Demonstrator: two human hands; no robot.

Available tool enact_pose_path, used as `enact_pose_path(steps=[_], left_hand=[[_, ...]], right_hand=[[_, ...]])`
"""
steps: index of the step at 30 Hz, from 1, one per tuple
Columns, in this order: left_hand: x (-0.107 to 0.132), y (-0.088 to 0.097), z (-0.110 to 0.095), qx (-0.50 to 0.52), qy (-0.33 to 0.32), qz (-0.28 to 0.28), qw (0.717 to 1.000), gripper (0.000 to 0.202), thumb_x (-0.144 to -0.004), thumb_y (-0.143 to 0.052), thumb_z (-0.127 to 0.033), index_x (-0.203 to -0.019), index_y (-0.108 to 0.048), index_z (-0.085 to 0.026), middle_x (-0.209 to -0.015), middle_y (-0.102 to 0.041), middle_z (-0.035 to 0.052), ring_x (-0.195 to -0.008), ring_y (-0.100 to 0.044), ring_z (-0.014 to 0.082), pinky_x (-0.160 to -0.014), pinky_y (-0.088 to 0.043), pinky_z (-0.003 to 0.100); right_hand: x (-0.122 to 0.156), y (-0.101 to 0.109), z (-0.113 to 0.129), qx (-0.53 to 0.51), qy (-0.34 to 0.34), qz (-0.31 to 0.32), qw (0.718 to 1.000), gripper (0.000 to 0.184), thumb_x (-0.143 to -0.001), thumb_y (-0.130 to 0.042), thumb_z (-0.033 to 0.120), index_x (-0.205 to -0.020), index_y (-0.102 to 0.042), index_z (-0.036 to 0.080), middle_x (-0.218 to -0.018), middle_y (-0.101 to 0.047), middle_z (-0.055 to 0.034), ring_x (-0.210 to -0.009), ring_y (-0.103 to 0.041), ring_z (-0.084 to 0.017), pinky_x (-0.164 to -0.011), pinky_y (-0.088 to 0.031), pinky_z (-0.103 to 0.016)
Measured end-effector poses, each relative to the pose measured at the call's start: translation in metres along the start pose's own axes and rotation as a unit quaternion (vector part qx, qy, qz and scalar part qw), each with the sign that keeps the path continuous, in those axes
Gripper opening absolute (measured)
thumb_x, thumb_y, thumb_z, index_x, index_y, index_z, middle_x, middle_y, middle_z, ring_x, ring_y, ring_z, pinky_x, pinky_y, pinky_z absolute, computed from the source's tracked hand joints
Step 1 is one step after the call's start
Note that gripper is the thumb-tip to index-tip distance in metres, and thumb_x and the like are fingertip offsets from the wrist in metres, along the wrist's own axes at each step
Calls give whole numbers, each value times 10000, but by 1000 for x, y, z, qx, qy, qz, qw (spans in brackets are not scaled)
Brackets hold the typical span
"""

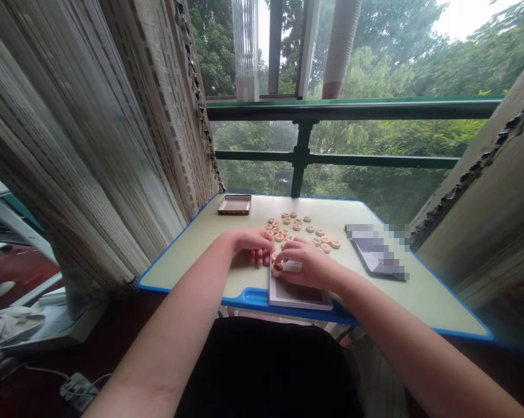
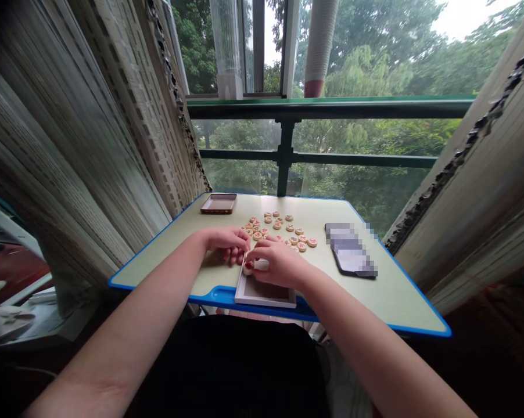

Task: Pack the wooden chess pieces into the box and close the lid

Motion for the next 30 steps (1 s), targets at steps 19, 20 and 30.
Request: enact_pose_path(steps=[19,20,30], left_hand=[[0,-1,-1,-3,2,1,1000,135,-662,-586,-270,-704,-556,-145,-591,-645,22,-486,-594,131,-378,-379,183],[0,-1,-1,-1,3,1,1000,138,-660,-589,-270,-705,-555,-144,-591,-645,24,-485,-594,132,-377,-378,183],[0,-1,-1,8,3,4,1000,120,-657,-578,-248,-710,-557,-142,-580,-650,27,-477,-597,137,-370,-374,180]], right_hand=[[-1,0,-9,45,-50,-5,998,331,-612,-730,366,-787,-509,192,-783,-571,-33,-744,-486,-174,-612,-374,-270],[-1,0,-10,51,-59,-7,997,349,-604,-731,374,-786,-494,195,-774,-564,-29,-736,-484,-172,-602,-367,-268],[-3,1,-11,87,-76,-18,993,349,-623,-700,410,-766,-456,206,-736,-547,-17,-743,-484,-177,-611,-340,-269]])
Point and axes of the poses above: each hand's wrist, its own x-axis away from the middle knuckle, its own y-axis out of the back of the hand, z = x × y, the point moved 10 cm from there along -x, towards the middle knuckle
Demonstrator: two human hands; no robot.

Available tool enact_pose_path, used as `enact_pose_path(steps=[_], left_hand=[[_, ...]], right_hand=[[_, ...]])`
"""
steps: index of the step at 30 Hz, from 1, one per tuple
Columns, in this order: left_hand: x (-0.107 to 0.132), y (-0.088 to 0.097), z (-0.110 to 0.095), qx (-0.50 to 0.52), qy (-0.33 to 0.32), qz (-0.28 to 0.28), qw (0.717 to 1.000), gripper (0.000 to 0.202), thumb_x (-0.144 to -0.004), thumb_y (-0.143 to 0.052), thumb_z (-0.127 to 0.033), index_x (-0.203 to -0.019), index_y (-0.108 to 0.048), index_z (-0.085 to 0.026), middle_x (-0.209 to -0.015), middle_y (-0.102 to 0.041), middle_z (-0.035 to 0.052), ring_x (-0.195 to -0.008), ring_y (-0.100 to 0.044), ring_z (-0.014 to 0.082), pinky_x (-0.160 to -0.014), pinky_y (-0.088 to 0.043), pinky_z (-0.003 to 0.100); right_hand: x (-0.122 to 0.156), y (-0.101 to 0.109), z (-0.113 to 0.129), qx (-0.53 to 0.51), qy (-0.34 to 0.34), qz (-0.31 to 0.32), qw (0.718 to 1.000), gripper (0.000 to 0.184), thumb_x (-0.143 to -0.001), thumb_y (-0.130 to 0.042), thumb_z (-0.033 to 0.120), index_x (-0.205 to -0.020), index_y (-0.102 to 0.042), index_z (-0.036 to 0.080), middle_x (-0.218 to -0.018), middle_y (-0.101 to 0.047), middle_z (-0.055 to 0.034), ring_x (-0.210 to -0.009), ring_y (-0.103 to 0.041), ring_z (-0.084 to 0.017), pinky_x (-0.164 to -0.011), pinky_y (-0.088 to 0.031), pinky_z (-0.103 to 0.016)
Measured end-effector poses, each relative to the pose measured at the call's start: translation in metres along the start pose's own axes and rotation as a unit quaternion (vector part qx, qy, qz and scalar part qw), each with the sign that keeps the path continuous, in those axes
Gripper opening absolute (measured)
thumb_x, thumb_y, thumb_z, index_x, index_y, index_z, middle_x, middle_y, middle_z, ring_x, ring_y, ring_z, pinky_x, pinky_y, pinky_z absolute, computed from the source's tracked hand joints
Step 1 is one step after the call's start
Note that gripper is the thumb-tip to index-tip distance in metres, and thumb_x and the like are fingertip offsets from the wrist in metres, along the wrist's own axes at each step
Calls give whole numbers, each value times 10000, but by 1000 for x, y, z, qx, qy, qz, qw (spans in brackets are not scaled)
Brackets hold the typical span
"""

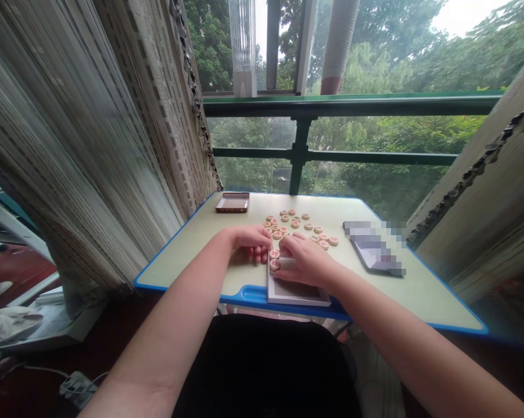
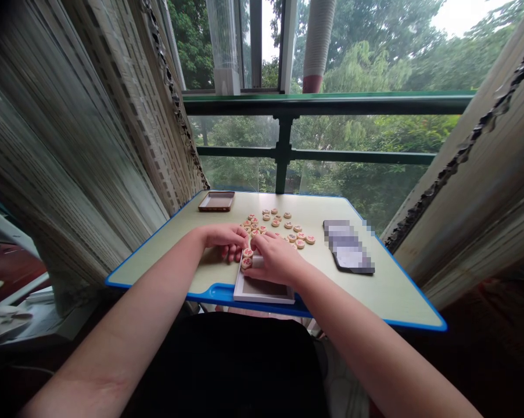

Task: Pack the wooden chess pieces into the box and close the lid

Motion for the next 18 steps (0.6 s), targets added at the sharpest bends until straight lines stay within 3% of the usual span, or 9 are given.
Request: enact_pose_path(steps=[18], left_hand=[[4,-1,-4,-4,0,-1,1000,150,-634,-596,-255,-730,-572,-142,-596,-652,31,-502,-608,144,-383,-389,186]], right_hand=[[1,3,-2,-45,-6,-5,999,321,-681,-655,445,-757,-459,202,-741,-552,-19,-706,-470,-160,-604,-346,-261]])
Point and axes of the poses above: each hand's wrist, its own x-axis away from the middle knuckle, its own y-axis out of the back of the hand, z = x × y, the point moved 10 cm from there along -x, towards the middle knuckle
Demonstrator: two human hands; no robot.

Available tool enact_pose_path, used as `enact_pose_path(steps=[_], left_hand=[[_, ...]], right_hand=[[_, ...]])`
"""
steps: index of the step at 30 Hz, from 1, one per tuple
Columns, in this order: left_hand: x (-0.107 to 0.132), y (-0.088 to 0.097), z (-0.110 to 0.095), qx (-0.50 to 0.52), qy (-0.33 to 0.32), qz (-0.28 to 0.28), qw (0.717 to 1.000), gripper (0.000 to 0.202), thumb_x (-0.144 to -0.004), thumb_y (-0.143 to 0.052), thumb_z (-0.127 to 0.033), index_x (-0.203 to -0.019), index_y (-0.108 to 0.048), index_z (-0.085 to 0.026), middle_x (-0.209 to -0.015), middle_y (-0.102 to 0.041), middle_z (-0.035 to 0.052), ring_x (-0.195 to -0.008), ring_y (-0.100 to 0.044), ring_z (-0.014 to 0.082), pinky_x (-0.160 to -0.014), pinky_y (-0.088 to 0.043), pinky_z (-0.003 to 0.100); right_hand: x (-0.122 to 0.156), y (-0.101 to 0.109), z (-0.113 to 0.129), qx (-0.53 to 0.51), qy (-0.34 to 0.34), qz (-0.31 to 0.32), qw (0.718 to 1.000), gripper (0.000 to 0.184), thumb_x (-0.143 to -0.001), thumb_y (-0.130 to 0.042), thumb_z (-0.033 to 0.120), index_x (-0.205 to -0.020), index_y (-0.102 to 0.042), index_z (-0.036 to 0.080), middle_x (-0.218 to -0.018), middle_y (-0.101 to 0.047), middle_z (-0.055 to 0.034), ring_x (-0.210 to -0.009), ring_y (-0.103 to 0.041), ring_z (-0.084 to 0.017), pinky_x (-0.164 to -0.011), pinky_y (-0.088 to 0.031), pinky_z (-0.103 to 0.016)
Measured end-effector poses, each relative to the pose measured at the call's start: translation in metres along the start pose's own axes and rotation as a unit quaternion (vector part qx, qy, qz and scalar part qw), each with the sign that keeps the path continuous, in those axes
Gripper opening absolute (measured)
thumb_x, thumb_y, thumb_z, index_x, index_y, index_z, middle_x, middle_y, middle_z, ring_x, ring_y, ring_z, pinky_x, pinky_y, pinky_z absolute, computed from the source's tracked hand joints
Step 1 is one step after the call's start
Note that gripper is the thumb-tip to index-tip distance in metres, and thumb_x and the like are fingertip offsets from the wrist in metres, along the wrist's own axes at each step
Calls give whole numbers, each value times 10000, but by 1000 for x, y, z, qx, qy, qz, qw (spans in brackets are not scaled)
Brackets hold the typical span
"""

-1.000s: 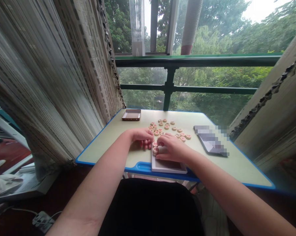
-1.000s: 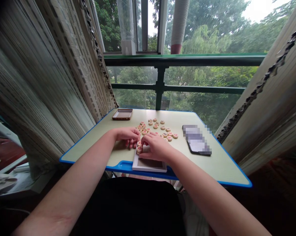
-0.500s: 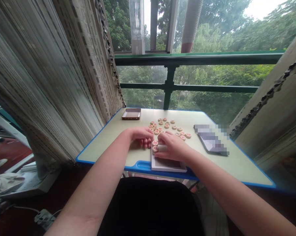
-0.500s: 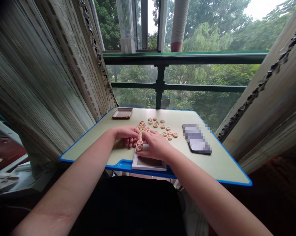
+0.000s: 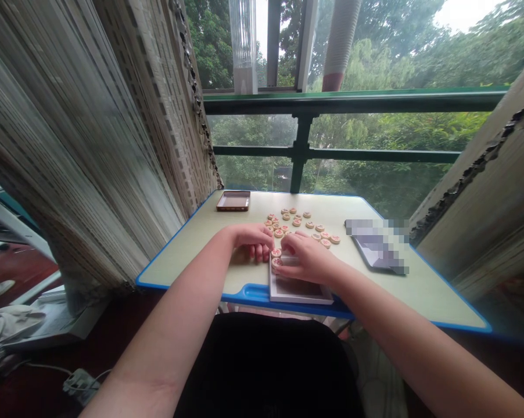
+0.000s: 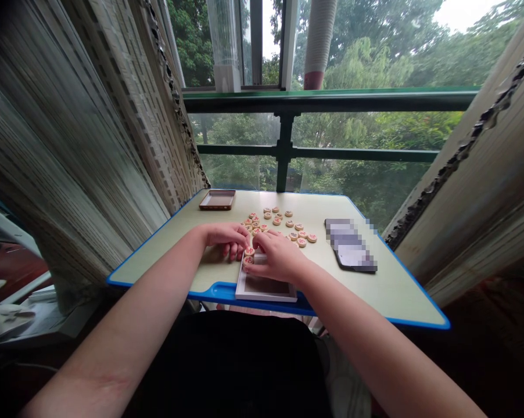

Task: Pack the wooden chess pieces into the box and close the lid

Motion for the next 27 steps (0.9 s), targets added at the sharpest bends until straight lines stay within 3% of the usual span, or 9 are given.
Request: enact_pose_path(steps=[5,11,14,17,20,24,27], left_hand=[[-3,2,2,-1,-3,-6,1000,151,-628,-596,-262,-709,-545,-144,-599,-655,36,-492,-606,143,-373,-383,182],[-4,3,6,12,6,-12,1000,185,-638,-589,-294,-743,-538,-151,-607,-656,42,-473,-604,147,-356,-361,188],[-7,10,6,9,-3,-53,999,173,-644,-579,-295,-737,-531,-157,-588,-644,38,-418,-561,130,-323,-288,182],[-12,21,-2,5,-50,-119,992,111,-659,-555,-259,-667,-510,-157,-502,-586,4,-352,-435,67,-336,-237,175],[-11,40,-15,-22,-122,-236,964,91,-663,-527,-213,-600,-492,-157,-450,-502,-32,-411,-423,61,-414,-313,181],[6,58,-34,-131,-196,-402,885,81,-671,-519,-220,-658,-571,-159,-585,-566,-13,-575,-512,110,-565,-422,227],[7,53,-47,-209,-242,-423,848,200,-684,-497,-179,-796,-663,-172,-846,-666,31,-853,-567,164,-811,-445,273]], right_hand=[[0,12,-23,-22,-75,-61,995,199,-847,-460,370,-746,-477,199,-701,-548,-17,-676,-482,-147,-612,-357,-259],[0,21,-60,13,-141,-122,982,136,-833,-453,268,-773,-553,197,-753,-605,-38,-766,-512,-185,-697,-379,-300],[-1,20,-66,22,-144,-113,983,151,-808,-493,277,-757,-604,188,-764,-606,-47,-767,-505,-189,-732,-384,-321],[-4,13,-52,10,-82,-55,995,145,-778,-548,293,-772,-653,192,-778,-592,-50,-783,-500,-190,-746,-386,-326],[-2,7,-35,0,-17,0,1000,103,-733,-603,257,-776,-674,195,-760,-584,-45,-799,-499,-190,-746,-389,-317],[-2,6,-35,9,-24,14,1000,64,-687,-611,166,-704,-668,190,-700,-585,-32,-761,-494,-179,-707,-391,-293],[-3,4,-40,14,-28,14,999,76,-674,-609,140,-677,-668,187,-695,-593,-31,-742,-492,-170,-689,-392,-280]])
Point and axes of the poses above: each hand's wrist, its own x-axis away from the middle knuckle, its own y-axis out of the back of the hand, z = x × y, the point moved 10 cm from there along -x, towards the middle knuckle
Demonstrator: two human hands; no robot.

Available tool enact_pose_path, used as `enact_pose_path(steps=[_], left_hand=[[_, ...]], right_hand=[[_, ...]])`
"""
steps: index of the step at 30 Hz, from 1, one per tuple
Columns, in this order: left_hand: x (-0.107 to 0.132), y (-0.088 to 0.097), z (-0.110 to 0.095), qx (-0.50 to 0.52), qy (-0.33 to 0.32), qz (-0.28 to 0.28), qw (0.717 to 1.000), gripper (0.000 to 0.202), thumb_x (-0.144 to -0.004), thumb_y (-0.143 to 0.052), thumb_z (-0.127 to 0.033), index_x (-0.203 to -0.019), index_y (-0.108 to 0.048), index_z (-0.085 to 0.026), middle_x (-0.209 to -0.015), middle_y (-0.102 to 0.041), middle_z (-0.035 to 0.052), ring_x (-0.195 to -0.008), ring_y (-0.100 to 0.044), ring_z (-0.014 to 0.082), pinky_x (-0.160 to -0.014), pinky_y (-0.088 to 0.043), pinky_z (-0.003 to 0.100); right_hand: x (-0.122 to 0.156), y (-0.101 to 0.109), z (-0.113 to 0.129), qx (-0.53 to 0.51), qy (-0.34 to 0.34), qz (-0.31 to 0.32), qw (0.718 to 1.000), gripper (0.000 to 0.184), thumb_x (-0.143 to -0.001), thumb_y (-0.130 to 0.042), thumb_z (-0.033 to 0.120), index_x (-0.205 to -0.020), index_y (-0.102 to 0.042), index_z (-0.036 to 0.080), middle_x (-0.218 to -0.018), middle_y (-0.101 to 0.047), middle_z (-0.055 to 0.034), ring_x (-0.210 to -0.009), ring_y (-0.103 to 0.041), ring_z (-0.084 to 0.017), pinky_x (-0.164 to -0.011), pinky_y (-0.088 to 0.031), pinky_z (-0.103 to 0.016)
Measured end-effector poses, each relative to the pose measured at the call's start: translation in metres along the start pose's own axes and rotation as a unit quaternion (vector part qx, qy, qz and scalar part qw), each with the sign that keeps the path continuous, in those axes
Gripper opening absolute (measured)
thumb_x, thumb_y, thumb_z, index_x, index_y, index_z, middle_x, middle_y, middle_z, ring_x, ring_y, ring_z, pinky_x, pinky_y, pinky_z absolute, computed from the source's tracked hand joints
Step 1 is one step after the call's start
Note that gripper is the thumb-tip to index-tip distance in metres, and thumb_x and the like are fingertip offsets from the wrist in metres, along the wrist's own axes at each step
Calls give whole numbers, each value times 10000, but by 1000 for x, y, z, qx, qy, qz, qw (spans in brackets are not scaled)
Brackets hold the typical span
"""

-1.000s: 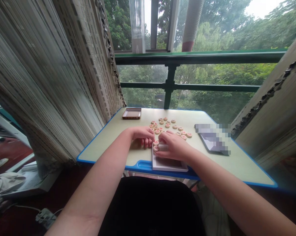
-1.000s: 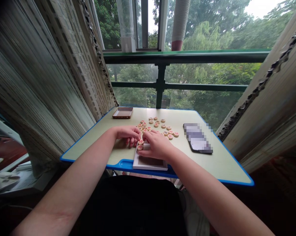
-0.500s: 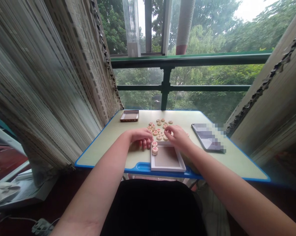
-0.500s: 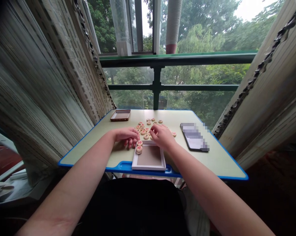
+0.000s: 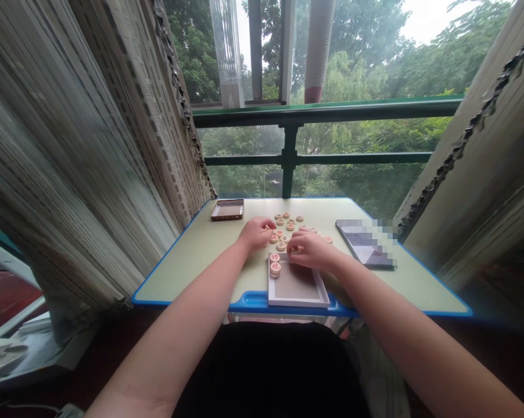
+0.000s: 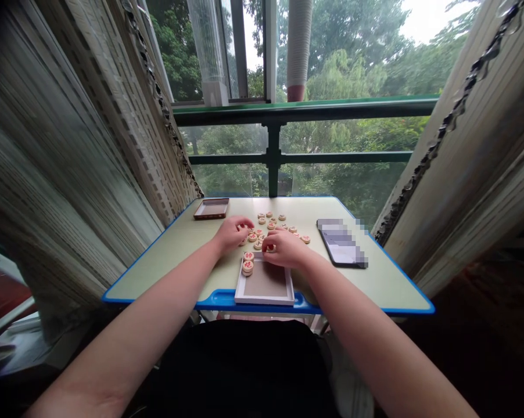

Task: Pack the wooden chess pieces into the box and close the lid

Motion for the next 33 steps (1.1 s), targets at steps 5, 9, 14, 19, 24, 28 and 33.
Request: enact_pose_path(steps=[5,9,14,19,24,28,33], left_hand=[[-3,-31,3,-23,-4,102,995,289,-733,-484,-193,-911,-712,-205,-1113,-647,32,-1132,-477,206,-1049,-285,340],[-4,-35,5,-16,0,115,993,272,-747,-482,-193,-879,-718,-215,-1070,-666,19,-1088,-514,187,-1058,-276,325],[-4,-34,1,-35,-26,120,992,270,-794,-480,-290,-922,-705,-213,-1043,-670,31,-1057,-518,193,-1044,-278,328],[-3,-35,1,-82,-23,123,989,311,-809,-477,-327,-1010,-678,-200,-1027,-651,64,-1044,-502,216,-1001,-313,346],[-3,-32,1,-108,-7,110,988,349,-794,-506,-354,-1067,-661,-201,-1070,-610,94,-1074,-456,262,-988,-313,389],[-5,-30,0,-56,-8,112,992,294,-757,-555,-297,-993,-684,-177,-976,-627,85,-965,-524,215,-927,-378,333],[-4,-28,13,83,65,113,988,262,-698,-609,-268,-913,-660,-128,-842,-644,50,-713,-565,130,-673,-456,236]], right_hand=[[0,0,-8,-10,-12,10,1000,101,-720,-592,159,-696,-685,190,-704,-594,-31,-713,-510,-151,-672,-397,-265],[0,3,-13,-2,-28,5,1000,104,-737,-595,172,-710,-693,192,-714,-591,-30,-710,-518,-149,-658,-393,-257],[-1,4,-18,-1,-33,1,999,117,-754,-586,173,-727,-698,196,-727,-592,-28,-724,-530,-146,-669,-394,-251],[0,4,-19,0,-31,2,1000,115,-766,-587,186,-754,-702,187,-734,-592,-33,-720,-537,-143,-668,-394,-248],[0,5,-19,-2,-32,5,999,104,-766,-600,201,-759,-703,188,-733,-591,-34,-727,-537,-144,-671,-392,-248],[-1,4,-19,3,-32,7,999,106,-766,-599,208,-760,-704,195,-723,-591,-31,-726,-536,-148,-666,-393,-253],[-1,2,-21,-4,-40,7,999,106,-766,-593,215,-764,-698,203,-738,-606,-32,-745,-541,-155,-681,-400,-261]])
Point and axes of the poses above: each hand's wrist, its own x-axis away from the middle knuckle, its own y-axis out of the back of the hand, z = x × y, the point moved 10 cm from there along -x, towards the middle knuckle
